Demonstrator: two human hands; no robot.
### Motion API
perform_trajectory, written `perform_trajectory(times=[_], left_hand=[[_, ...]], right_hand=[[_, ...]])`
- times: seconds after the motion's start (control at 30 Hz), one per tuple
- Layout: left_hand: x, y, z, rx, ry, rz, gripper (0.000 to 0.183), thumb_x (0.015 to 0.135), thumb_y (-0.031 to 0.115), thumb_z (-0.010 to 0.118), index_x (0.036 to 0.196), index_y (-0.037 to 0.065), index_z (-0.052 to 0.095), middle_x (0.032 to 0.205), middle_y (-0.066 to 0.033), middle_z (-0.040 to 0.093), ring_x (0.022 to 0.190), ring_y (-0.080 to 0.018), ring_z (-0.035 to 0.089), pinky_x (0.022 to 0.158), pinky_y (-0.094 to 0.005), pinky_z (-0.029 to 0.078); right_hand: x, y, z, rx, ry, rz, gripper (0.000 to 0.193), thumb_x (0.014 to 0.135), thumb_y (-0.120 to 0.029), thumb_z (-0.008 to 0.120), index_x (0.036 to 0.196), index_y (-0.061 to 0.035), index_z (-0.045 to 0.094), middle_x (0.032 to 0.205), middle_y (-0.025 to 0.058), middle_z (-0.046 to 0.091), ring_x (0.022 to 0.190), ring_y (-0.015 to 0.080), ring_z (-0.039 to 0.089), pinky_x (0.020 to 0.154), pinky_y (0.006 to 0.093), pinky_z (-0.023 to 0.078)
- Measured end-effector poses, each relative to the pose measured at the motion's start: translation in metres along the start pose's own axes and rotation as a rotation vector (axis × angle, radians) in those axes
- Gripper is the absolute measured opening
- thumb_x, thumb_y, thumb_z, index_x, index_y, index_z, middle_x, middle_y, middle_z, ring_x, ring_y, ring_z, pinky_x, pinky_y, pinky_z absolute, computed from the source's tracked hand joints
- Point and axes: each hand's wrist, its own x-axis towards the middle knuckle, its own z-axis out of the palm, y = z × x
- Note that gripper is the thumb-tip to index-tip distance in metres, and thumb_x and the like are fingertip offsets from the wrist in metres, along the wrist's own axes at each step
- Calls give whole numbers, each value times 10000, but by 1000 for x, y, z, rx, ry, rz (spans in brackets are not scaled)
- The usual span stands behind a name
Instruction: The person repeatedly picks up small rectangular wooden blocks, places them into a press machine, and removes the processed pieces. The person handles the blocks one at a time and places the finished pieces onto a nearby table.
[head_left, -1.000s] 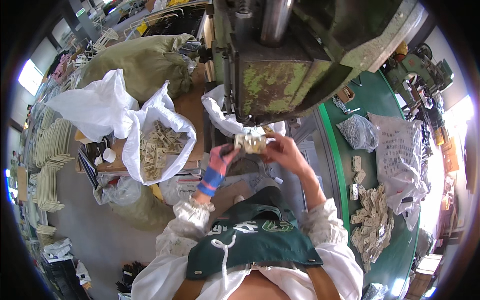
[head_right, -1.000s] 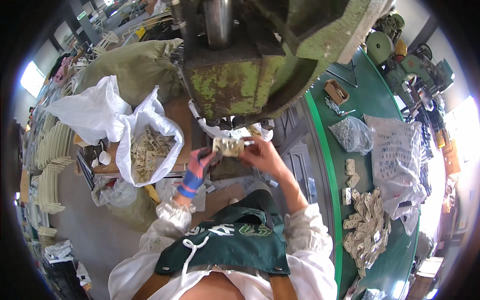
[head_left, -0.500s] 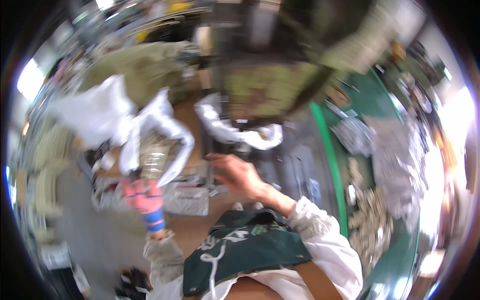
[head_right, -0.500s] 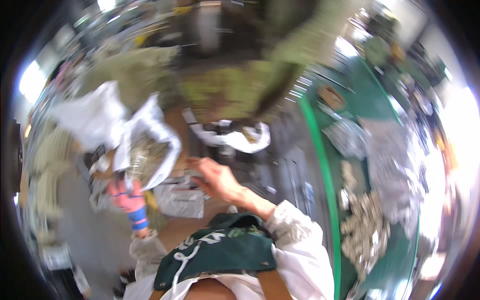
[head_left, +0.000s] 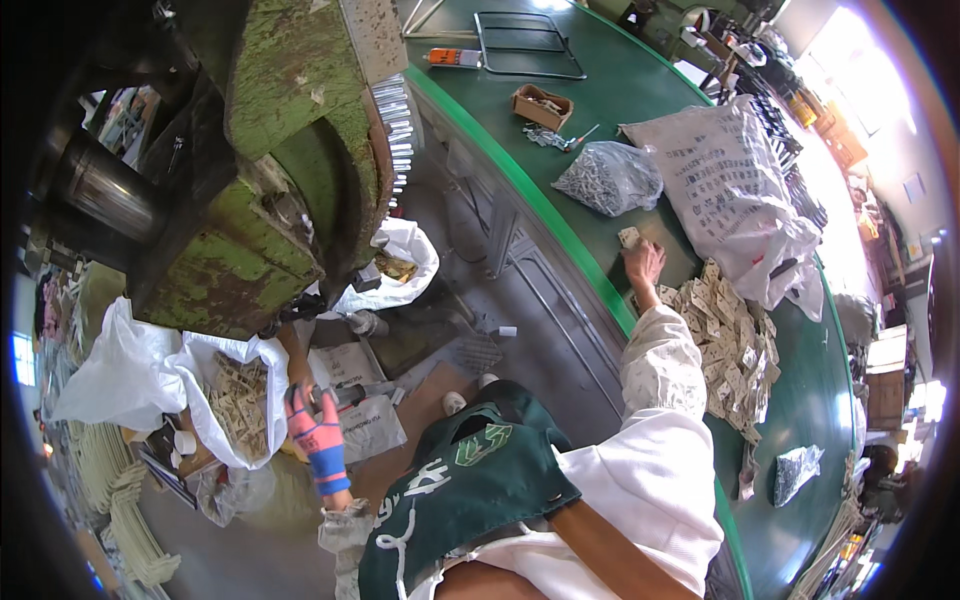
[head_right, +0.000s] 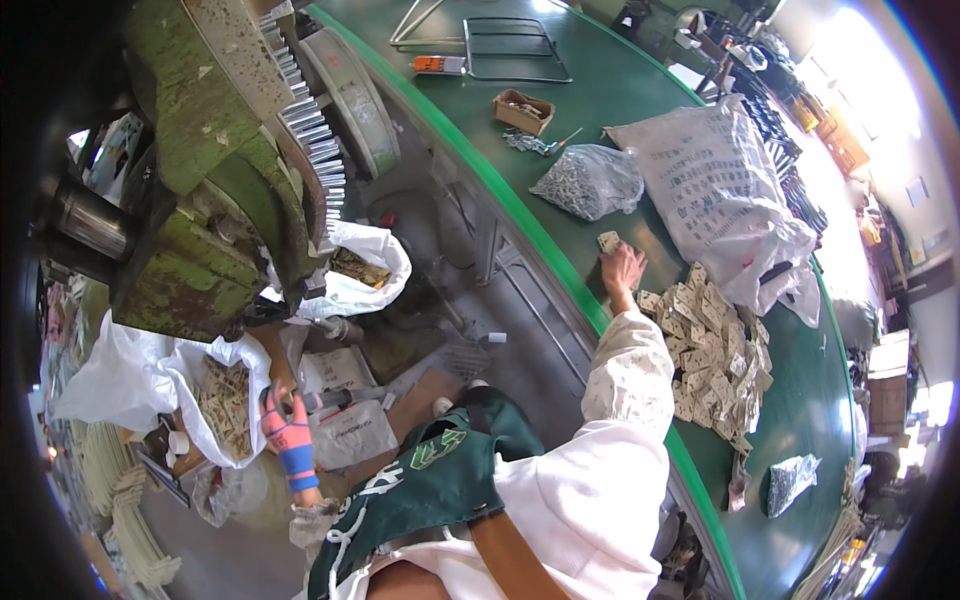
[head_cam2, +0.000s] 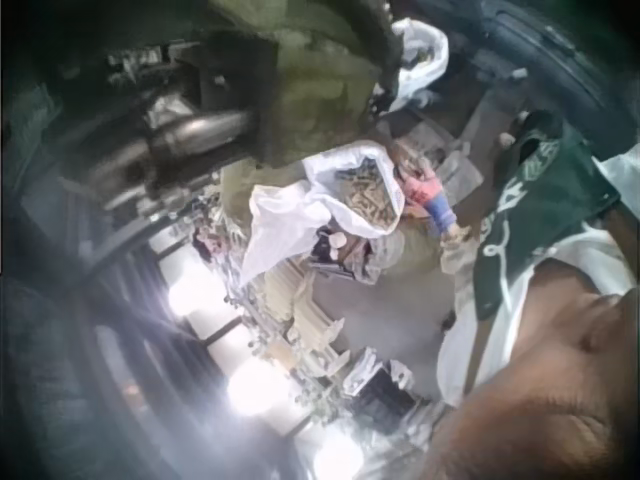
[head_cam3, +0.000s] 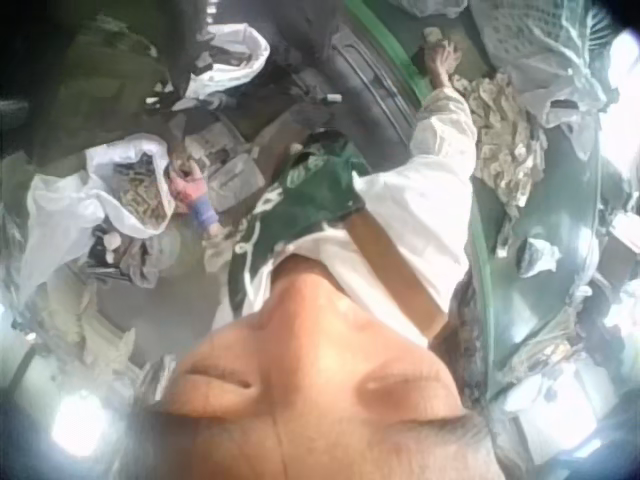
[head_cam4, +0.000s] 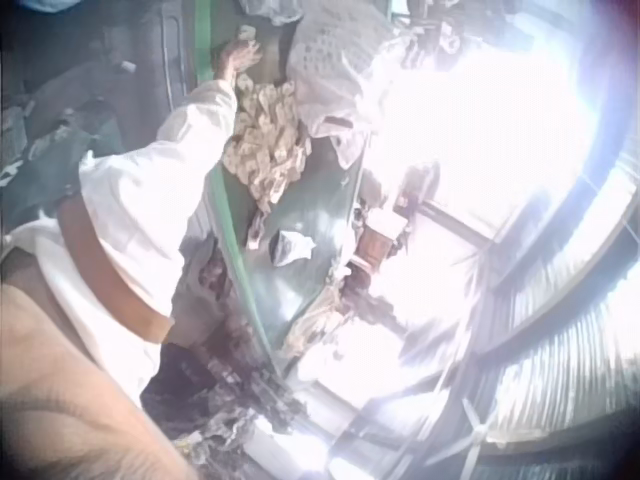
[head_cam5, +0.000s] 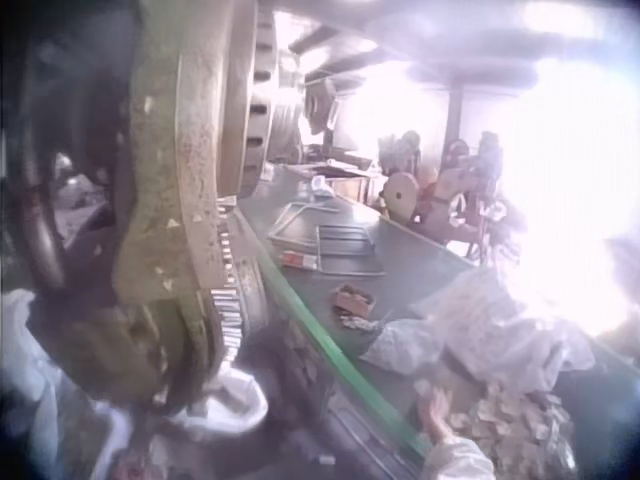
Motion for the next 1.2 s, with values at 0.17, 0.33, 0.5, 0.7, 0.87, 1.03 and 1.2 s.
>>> perform_trajectory(times=[0.17,0.33,0.5,0.7,0.87,1.03,1.2], left_hand=[[-8,56,33,-244,-130,118,315,742,61,667,1054,66,628,923,-120,648,853,-271,618,767,-362,487],[-25,93,110,-999,-540,-382,244,828,111,644,1046,0,632,904,-64,683,848,-146,636,751,-277,491],[-4,77,88,-946,-488,-531,158,835,134,654,930,7,646,707,-43,658,517,-105,610,435,-207,401],[-18,63,64,-830,-444,-646,189,836,155,657,912,-18,651,707,-54,653,511,-103,602,421,-199,376],[-25,35,61,-917,-291,-652,184,835,156,658,939,3,660,726,-49,666,499,-82,590,416,-196,363],[-33,20,62,-935,-167,-688,181,842,138,645,933,-17,656,751,-63,677,529,-104,616,441,-206,409],[-20,27,70,-1346,-255,-698,251,882,137,610,1058,-39,576,846,-112,660,671,-196,660,562,-288,527]], right_hand=[[-5,-49,-29,408,32,-309,355,664,-126,705,1003,-48,637,957,145,643,960,312,570,831,411,466],[-111,-199,-129,918,-249,-1219,499,574,-51,755,1047,-43,595,1085,128,597,1067,306,553,924,397,467],[-122,-285,-158,1214,-670,-1258,372,622,-65,723,984,-37,643,986,123,638,982,298,588,840,368,489],[-109,-393,-10,588,-611,-1315,90,673,-89,632,670,-2,654,753,179,636,774,351,633,675,419,506],[-101,-400,74,507,-742,-1292,188,689,-153,684,777,10,649,770,204,640,785,374,632,692,428,504],[-80,-364,-61,1349,-1221,-626,171,721,-31,682,872,45,656,767,26,641,707,97,593,608,256,469],[-101,-352,-107,1486,-1428,-491,164,764,27,587,910,29,661,828,66,664,708,129,611,639,271,508]])
